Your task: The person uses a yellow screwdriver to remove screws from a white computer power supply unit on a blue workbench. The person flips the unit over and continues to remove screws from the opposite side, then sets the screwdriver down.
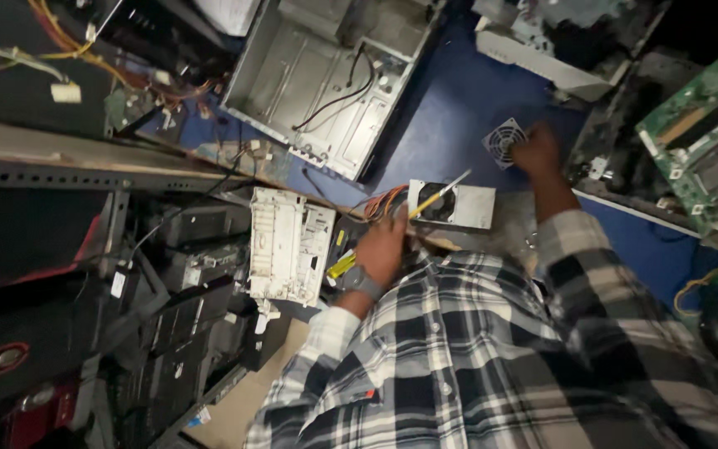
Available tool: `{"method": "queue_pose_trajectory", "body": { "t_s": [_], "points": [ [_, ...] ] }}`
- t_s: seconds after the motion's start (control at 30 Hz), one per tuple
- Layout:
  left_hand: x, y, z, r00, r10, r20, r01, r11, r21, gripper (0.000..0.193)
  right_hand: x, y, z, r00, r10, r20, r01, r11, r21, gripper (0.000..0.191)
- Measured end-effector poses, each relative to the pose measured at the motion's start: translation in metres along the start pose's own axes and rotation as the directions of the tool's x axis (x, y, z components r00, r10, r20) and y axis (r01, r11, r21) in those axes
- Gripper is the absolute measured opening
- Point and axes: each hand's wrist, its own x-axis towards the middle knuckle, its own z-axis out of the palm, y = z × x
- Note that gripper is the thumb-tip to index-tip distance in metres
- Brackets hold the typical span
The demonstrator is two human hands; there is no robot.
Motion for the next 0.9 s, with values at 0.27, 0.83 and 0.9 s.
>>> {"method": "queue_pose_trajectory", "body": {
  "t_s": [0.27,0.83,0.9],
  "points": [
    [0.032,0.026,-0.013,0.993,0.09,-0.073,-0.08,0.989,0.125,0.063,-0.099,0.027,0.002,0.761,-0.581,-0.288,0.585,0.807,-0.082,0.014],
    [0.056,0.002,-0.002,0.961,0.264,-0.077,-0.255,0.96,0.112,0.041,-0.242,-0.171,-0.1,0.878,-0.363,0.313,0.078,0.752,0.654,0.022],
    [0.056,0.004,-0.004,0.983,0.168,-0.073,-0.159,0.981,0.108,0.043,-0.276,-0.214,-0.137,0.789,-0.506,0.349,0.151,0.71,0.688,0.02]
  ]
}}
